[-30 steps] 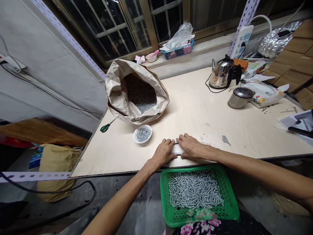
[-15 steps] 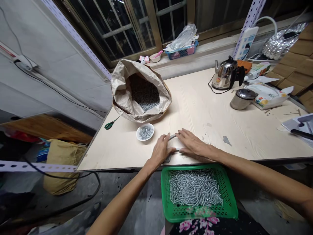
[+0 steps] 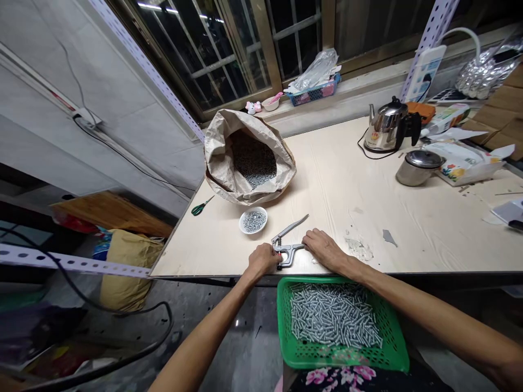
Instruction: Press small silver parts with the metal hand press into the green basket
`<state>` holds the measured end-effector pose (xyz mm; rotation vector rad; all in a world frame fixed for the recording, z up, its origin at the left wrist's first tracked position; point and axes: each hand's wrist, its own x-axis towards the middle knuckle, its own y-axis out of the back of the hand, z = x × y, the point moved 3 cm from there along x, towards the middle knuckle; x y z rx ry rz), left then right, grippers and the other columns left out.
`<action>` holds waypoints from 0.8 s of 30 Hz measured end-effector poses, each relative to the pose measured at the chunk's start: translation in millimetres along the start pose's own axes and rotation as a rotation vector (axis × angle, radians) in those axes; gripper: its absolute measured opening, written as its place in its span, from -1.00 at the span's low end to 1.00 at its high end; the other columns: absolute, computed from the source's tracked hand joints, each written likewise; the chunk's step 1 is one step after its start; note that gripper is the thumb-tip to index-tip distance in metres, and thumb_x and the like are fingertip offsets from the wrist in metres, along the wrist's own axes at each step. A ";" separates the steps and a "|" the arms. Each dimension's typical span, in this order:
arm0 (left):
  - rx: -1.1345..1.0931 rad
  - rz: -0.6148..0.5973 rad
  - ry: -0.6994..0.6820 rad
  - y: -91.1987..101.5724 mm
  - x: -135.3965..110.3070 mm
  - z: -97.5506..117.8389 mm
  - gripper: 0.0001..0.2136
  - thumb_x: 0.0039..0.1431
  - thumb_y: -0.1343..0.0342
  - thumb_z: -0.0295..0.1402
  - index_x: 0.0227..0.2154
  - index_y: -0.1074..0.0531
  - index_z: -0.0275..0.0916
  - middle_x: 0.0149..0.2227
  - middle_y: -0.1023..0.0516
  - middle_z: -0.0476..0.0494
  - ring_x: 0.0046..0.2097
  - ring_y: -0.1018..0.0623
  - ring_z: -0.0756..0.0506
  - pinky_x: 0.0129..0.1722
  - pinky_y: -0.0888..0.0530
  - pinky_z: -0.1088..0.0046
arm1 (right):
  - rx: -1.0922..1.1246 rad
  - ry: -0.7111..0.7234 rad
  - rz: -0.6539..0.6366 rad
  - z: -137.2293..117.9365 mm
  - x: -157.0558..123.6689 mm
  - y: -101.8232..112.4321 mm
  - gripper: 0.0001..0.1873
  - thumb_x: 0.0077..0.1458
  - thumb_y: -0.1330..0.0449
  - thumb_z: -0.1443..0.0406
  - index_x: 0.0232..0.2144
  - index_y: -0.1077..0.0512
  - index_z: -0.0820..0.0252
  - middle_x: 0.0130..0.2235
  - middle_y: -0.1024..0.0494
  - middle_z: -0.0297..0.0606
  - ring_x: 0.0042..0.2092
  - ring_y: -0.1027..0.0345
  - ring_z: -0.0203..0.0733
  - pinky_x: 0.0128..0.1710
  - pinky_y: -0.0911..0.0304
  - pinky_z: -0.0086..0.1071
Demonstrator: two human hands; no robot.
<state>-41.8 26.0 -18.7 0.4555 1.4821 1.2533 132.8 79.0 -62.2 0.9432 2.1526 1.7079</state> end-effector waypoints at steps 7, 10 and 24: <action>0.336 0.173 -0.060 20.0 -29.0 8.6 -0.76 0.12 0.06 -0.50 -0.31 -0.53 -0.35 -0.18 -0.52 -0.39 -0.10 -0.51 -0.21 -0.25 -0.36 0.38 | 0.015 0.063 0.103 5.7 5.9 -6.8 -0.89 0.21 -0.05 0.38 -0.36 -0.36 0.19 -0.28 -0.42 -0.24 -0.23 -0.18 -0.15 -0.25 -0.03 -0.31; 0.303 0.092 -0.245 11.4 -62.1 24.4 -0.78 0.18 0.03 -0.41 -0.32 -0.53 -0.28 -0.19 -0.53 -0.30 -0.14 -0.51 -0.19 -0.25 -0.37 0.37 | 0.045 0.077 0.136 7.0 4.2 -10.7 -0.88 0.22 -0.04 0.36 -0.34 -0.37 0.18 -0.29 -0.42 -0.24 -0.23 -0.17 -0.14 -0.25 -0.03 -0.30; 0.156 0.512 -0.093 65.3 66.6 -50.3 -0.75 0.25 0.05 -0.33 -0.10 -0.47 -0.17 -0.15 -0.48 -0.15 -0.09 -0.46 -0.10 -0.24 -0.34 0.47 | 0.007 0.099 0.265 6.6 5.6 -18.9 -0.86 0.20 -0.04 0.40 -0.37 -0.38 0.17 -0.35 -0.41 -0.25 -0.29 -0.18 -0.16 -0.30 -0.01 -0.29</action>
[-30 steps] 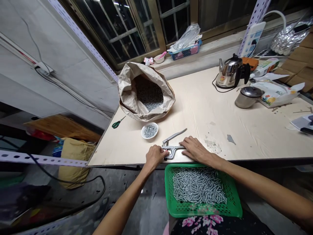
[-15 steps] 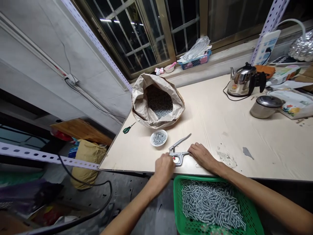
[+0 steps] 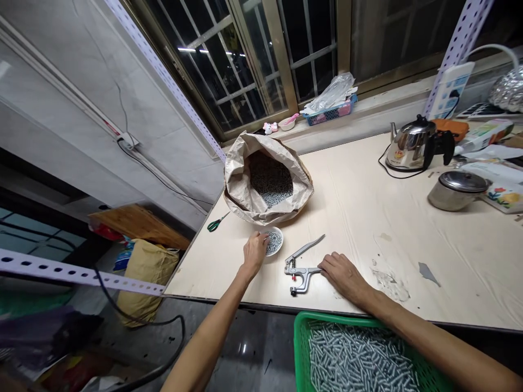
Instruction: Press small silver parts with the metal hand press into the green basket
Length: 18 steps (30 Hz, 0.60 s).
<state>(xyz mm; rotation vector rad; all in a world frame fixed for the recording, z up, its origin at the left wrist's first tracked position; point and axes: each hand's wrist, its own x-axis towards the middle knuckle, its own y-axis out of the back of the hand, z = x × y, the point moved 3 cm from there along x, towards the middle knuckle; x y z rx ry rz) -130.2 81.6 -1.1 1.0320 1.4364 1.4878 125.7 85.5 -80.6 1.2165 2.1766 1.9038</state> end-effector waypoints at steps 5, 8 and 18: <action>0.024 -0.048 -0.085 -9.2 8.0 6.5 -0.77 0.25 0.06 -0.37 -0.19 -0.50 -0.19 -0.16 -0.48 -0.18 -0.06 -0.42 -0.13 -0.22 -0.33 0.44 | -0.013 0.011 0.035 0.3 0.6 -1.7 -0.88 0.18 -0.06 0.41 -0.37 -0.38 0.17 -0.37 -0.39 -0.27 -0.30 -0.16 -0.16 -0.31 0.00 -0.28; -0.073 -0.062 -0.033 -10.8 12.0 5.6 -0.83 0.20 0.00 -0.43 -0.30 -0.50 -0.24 -0.19 -0.50 -0.19 -0.09 -0.44 -0.13 -0.21 -0.32 0.43 | -0.016 0.014 0.037 0.1 0.6 -1.3 -0.88 0.18 -0.07 0.41 -0.37 -0.38 0.18 -0.37 -0.39 -0.26 -0.30 -0.16 -0.16 -0.31 0.00 -0.28; -0.233 -0.049 0.004 10.7 -10.9 3.5 -0.84 0.19 0.01 -0.37 -0.37 -0.47 -0.26 -0.29 -0.55 -0.12 -0.27 -0.50 -0.06 -0.33 -0.31 0.49 | -0.034 0.014 0.054 0.8 1.1 -3.5 -0.91 0.17 -0.10 0.39 -0.39 -0.38 0.19 -0.37 -0.39 -0.25 -0.29 -0.15 -0.15 -0.29 0.01 -0.30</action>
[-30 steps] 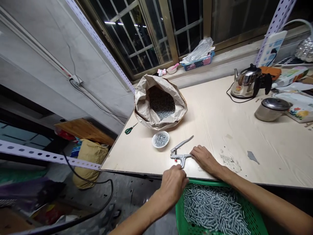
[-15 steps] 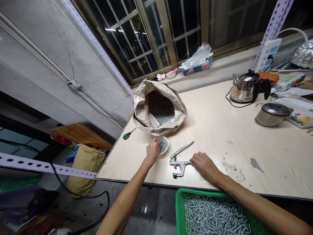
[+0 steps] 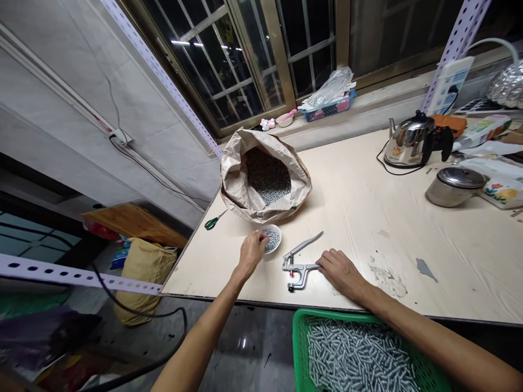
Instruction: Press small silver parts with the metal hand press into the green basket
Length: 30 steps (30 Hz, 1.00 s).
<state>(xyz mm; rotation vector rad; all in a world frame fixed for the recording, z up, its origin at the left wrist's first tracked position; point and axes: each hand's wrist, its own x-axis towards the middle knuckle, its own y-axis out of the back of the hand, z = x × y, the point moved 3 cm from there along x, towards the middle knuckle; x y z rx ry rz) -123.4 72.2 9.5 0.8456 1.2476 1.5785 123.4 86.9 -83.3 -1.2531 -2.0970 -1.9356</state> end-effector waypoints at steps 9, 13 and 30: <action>0.187 -0.132 -0.124 -35.2 -74.2 -6.1 -0.81 0.25 0.07 -0.38 -0.35 -0.45 -0.24 -0.26 -0.48 -0.13 -0.15 -0.45 -0.08 -0.24 -0.30 0.48 | -0.022 -0.004 -0.034 1.0 -0.6 0.0 -0.94 0.16 -0.12 0.38 -0.36 -0.39 0.20 -0.35 -0.40 -0.23 -0.27 -0.16 -0.13 -0.28 0.01 -0.29; 0.251 -0.176 -0.190 -37.4 -72.1 -5.0 -0.75 0.27 0.13 -0.38 -0.36 -0.46 -0.23 -0.26 -0.44 -0.15 -0.17 -0.42 -0.08 -0.27 -0.28 0.48 | -0.018 -0.009 -0.061 0.2 -0.4 2.3 -0.94 0.16 -0.11 0.39 -0.35 -0.39 0.21 -0.34 -0.41 -0.23 -0.27 -0.16 -0.14 -0.28 0.00 -0.29; -0.963 -0.208 0.328 -65.2 -87.2 8.0 -0.74 -0.12 -0.18 -0.20 -0.43 -0.43 -0.33 -0.58 -0.43 0.00 -0.52 -0.41 0.02 -0.46 -0.37 0.50 | -0.172 0.085 -0.059 -8.9 3.5 14.0 -0.81 0.23 0.01 0.41 -0.40 -0.36 0.20 -0.37 -0.39 -0.26 -0.31 -0.12 -0.17 -0.28 0.08 -0.26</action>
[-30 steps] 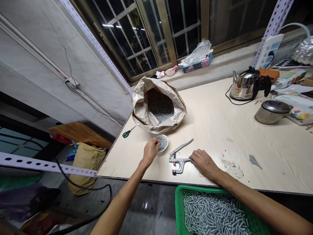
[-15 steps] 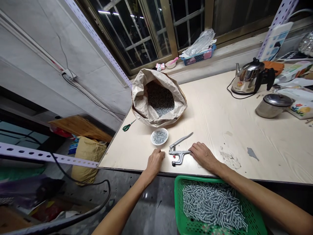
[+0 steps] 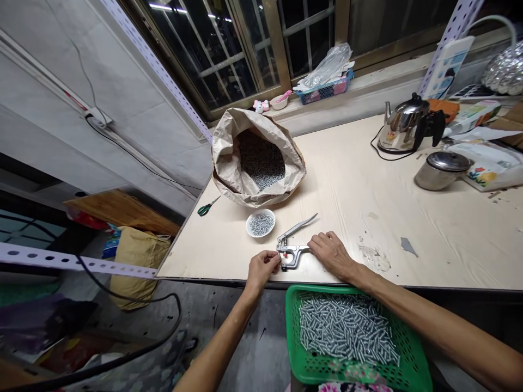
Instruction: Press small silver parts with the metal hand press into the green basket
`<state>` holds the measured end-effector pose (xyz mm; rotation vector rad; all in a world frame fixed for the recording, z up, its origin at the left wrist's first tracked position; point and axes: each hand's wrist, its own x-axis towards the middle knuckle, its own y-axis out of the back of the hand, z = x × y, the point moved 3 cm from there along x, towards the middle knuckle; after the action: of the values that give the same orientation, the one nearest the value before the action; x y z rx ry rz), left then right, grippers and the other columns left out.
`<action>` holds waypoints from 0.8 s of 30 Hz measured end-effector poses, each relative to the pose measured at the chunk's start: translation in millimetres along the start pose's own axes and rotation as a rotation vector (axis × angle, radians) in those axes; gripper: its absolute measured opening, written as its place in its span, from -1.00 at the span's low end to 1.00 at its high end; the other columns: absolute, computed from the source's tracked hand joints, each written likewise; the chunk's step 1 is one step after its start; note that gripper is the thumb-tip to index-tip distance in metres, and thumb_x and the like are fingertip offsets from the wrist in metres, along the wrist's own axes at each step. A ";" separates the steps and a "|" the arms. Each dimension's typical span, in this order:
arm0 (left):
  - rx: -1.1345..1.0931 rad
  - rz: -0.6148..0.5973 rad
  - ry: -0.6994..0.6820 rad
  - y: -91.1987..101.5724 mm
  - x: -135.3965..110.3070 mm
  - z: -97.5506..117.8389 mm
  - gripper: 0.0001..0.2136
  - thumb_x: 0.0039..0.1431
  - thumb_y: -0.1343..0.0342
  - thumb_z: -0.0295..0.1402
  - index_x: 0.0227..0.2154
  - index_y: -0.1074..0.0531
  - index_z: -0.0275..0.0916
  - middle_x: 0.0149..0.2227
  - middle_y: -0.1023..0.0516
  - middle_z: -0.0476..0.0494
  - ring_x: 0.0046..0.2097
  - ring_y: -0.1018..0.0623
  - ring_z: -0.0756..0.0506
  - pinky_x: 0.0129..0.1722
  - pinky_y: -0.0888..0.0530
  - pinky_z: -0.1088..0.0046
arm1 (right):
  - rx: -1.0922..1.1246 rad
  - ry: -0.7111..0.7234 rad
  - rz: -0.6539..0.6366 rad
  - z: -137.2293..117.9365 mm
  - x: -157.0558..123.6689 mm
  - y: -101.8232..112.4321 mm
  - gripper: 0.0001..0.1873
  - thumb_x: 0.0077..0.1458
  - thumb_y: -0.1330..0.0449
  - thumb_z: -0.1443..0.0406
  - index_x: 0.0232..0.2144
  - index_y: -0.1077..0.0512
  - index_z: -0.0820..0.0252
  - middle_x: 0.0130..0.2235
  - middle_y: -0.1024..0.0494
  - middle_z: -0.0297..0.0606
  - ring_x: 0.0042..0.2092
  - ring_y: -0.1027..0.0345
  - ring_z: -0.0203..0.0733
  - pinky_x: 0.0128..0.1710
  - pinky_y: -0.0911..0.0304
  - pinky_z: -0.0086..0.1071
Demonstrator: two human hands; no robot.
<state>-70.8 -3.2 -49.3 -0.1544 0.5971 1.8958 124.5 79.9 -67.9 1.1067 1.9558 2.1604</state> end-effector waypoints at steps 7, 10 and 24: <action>0.062 0.089 -0.088 -5.8 -14.8 -1.9 -0.65 -0.15 -0.20 -0.10 -0.47 -0.49 -0.34 -0.54 -0.48 -0.03 -0.50 -0.40 0.03 -0.45 -0.33 0.53 | -0.079 0.044 0.063 -7.2 -2.6 18.1 -0.73 0.26 0.07 0.43 -0.40 -0.37 0.20 -0.43 -0.37 -0.28 -0.34 -0.09 -0.20 -0.24 0.08 -0.24; 0.093 0.074 -0.090 -5.2 -13.4 -0.8 -0.63 -0.17 -0.19 -0.09 -0.45 -0.51 -0.36 -0.52 -0.51 -0.06 -0.48 -0.41 0.02 -0.44 -0.34 0.52 | -0.089 0.051 0.077 -8.3 -3.4 19.4 -0.73 0.26 0.07 0.43 -0.39 -0.38 0.19 -0.42 -0.39 -0.29 -0.34 -0.09 -0.20 -0.21 0.08 -0.24; 0.492 0.080 -0.215 -9.4 -9.8 10.3 -0.83 0.01 -0.08 -0.31 -0.49 -0.51 -0.30 -0.46 -0.54 -0.11 -0.42 -0.47 -0.02 -0.38 -0.37 0.50 | -0.100 0.038 0.074 -8.4 -5.1 19.2 -0.70 0.26 0.09 0.45 -0.42 -0.38 0.19 -0.46 -0.36 -0.31 -0.36 -0.09 -0.22 -0.16 0.07 -0.21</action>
<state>-56.7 -3.9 -39.8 0.3908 0.9078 1.7552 132.4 66.3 -53.1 1.1486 1.8265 2.3048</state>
